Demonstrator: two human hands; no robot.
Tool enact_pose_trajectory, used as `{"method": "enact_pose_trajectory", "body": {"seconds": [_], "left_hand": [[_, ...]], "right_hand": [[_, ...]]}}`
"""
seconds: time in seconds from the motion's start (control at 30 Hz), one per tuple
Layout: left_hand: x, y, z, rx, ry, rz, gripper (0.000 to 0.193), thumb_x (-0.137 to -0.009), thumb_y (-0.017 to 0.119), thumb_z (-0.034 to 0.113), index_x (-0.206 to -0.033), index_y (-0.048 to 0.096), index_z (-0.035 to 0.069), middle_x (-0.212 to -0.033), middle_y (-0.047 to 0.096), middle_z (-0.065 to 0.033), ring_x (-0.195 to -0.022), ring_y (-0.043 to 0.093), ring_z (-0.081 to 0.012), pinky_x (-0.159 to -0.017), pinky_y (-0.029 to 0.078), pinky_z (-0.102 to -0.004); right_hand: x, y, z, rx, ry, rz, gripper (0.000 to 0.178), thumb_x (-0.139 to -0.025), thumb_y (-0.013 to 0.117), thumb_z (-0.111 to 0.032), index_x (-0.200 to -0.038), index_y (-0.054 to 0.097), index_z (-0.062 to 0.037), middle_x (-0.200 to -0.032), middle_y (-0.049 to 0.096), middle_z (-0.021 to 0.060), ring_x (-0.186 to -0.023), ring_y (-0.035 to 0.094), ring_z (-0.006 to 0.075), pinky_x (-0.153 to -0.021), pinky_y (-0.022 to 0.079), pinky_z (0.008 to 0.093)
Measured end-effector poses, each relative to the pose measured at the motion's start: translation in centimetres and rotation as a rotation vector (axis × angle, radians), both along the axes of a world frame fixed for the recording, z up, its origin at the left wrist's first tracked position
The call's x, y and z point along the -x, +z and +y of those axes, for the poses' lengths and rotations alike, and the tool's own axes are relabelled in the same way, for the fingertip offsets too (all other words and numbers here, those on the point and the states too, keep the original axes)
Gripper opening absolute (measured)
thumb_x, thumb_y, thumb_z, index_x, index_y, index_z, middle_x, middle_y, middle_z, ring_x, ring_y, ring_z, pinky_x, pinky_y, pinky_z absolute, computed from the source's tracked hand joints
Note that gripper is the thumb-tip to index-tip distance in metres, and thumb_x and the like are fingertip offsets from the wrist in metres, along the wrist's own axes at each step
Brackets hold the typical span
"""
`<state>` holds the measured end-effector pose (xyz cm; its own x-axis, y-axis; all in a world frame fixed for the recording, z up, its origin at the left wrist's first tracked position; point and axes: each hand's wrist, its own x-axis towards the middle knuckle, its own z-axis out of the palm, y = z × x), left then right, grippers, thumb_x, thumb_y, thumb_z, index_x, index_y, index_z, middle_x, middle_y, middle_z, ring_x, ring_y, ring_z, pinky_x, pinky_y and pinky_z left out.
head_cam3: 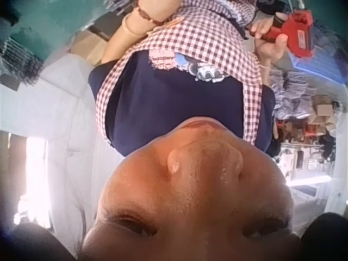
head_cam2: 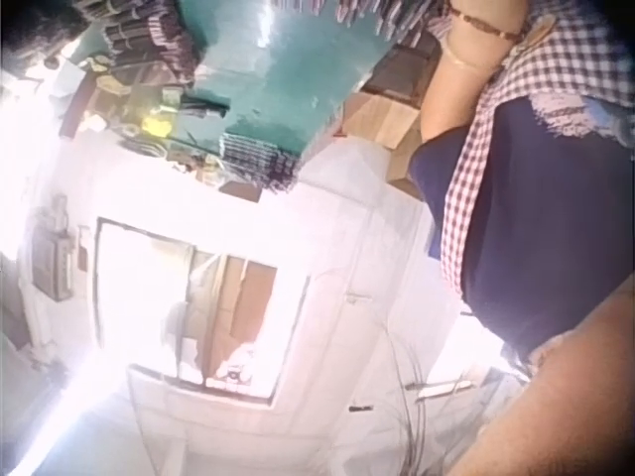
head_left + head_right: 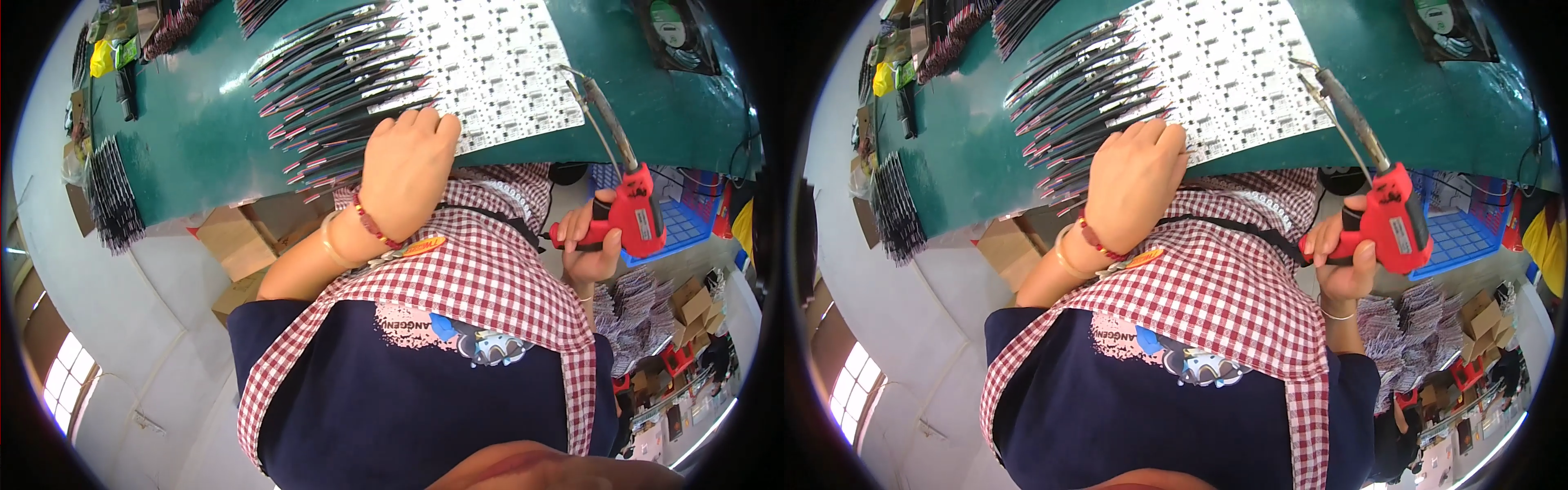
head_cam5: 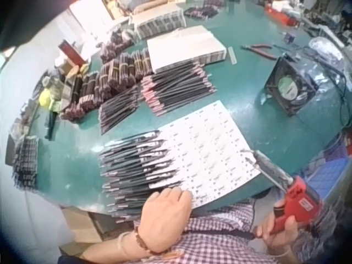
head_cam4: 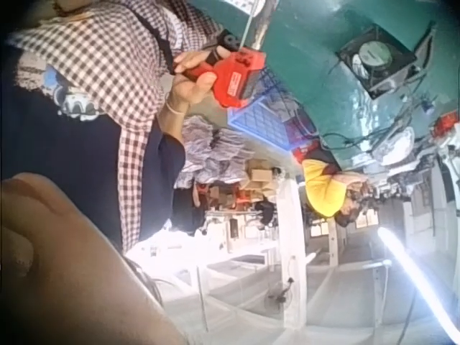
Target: The person arranges wires across a circuit board sheet and solders the wire ends to the board using a soldering tool.
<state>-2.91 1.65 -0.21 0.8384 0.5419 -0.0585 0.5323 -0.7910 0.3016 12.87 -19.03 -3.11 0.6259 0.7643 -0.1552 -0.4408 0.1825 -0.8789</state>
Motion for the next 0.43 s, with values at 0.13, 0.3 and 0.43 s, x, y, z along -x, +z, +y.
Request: {"method": "enact_pose_trajectory", "body": {"seconds": [0.13, 0.3, 0.43], "left_hand": [[-1.9, 2.1, 3.6, -0.047, -0.084, -0.029, 0.013, -0.076, 0.064, 0.016, -0.080, 0.056, 0.007, -0.079, 0.054, -0.0077, -0.080, 0.055, -0.0256, -0.069, 0.045, -0.0374], [-10.7, -1.4, 13.9, -0.407, -0.151, -0.215, 0.028, -0.074, 0.067, 0.017, -0.098, 0.058, 0.005, -0.098, 0.055, -0.0120, -0.094, 0.053, -0.0302, -0.076, 0.047, -0.0393], [-20.2, -1.3, 17.9, -0.445, -0.053, -0.123, 0.058, -0.065, 0.076, 0.028, -0.114, 0.056, 0.005, -0.121, 0.052, -0.0161, -0.112, 0.050, -0.0292, -0.100, 0.038, -0.0392]], "right_hand": [[-1.8, -0.7, 1.2, -0.141, -0.088, 0.065, 0.054, -0.094, 0.045, -0.044, -0.122, 0.040, 0.0012, -0.065, 0.046, 0.0043, -0.046, 0.041, 0.0110, -0.049, 0.041, 0.0274], [-2.2, 0.3, 1.5, -0.193, -0.196, 0.078, 0.052, -0.094, 0.044, -0.045, -0.121, 0.041, 0.0000, -0.065, 0.049, 0.0047, -0.045, 0.043, 0.0116, -0.050, 0.043, 0.0293], [-1.8, 2.0, 1.8, -0.208, -0.238, 0.036, 0.059, -0.089, 0.052, -0.048, -0.119, 0.043, 0.0016, -0.064, 0.052, 0.0060, -0.045, 0.049, 0.0141, -0.052, 0.049, 0.0306]]}}
